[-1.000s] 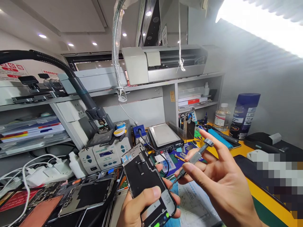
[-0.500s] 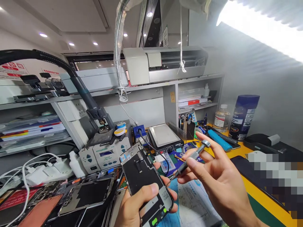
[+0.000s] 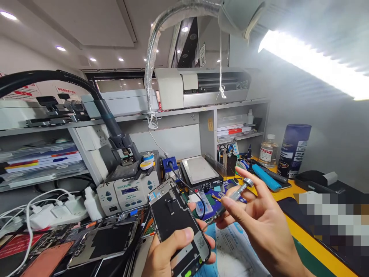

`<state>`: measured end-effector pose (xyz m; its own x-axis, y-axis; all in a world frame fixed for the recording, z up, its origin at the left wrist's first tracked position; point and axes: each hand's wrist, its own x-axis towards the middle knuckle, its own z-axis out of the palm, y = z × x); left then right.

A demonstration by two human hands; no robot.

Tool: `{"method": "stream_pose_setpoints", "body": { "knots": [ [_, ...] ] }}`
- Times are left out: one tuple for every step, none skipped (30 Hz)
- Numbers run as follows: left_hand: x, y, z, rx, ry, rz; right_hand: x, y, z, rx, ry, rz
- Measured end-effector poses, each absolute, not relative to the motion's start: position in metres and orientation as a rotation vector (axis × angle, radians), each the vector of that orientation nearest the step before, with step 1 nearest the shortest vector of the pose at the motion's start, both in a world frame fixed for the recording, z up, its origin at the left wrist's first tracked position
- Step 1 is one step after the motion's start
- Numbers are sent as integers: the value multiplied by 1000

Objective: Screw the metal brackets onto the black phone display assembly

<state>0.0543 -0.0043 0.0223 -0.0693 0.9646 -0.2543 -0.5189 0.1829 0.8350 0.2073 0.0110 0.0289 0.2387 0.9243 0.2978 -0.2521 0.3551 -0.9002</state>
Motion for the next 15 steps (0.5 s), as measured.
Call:
{"method": "stream_pose_setpoints", "body": {
  "knots": [
    [55,-4,23,597,979,1359,209,12,29,-835,-1018,958],
    [56,-4,23,607,969,1374,210,12,29,-824,-1038,971],
    [56,-3,23,611,973,1388,211,13,28,-808,-1056,987],
    [56,-3,23,607,989,1398,213,15,27,-791,-1070,1004],
    [56,-3,23,603,1006,1405,214,16,25,-781,-1083,1021],
    [55,-3,23,595,1019,1411,215,19,23,-778,-1091,1033],
    [54,-2,23,584,1027,1420,216,21,20,-784,-1098,1041],
    [53,-2,22,570,1029,1431,217,24,17,-794,-1106,1043],
    [52,-2,22,554,1031,1442,218,27,14,-799,-1119,1045],
    [51,-2,21,541,1035,1451,220,30,11,-795,-1133,1055],
    [50,-2,21,538,1036,1458,221,33,9,-772,-1144,1082],
    [50,-1,20,545,1029,1458,223,36,7,-739,-1154,1129],
    [49,-1,20,564,1014,1452,225,38,6,-705,-1161,1181],
    [49,-1,19,587,993,1442,226,41,5,-678,-1172,1227],
    [48,-1,18,613,972,1432,227,43,5,-667,-1186,1260]
  ]
}}
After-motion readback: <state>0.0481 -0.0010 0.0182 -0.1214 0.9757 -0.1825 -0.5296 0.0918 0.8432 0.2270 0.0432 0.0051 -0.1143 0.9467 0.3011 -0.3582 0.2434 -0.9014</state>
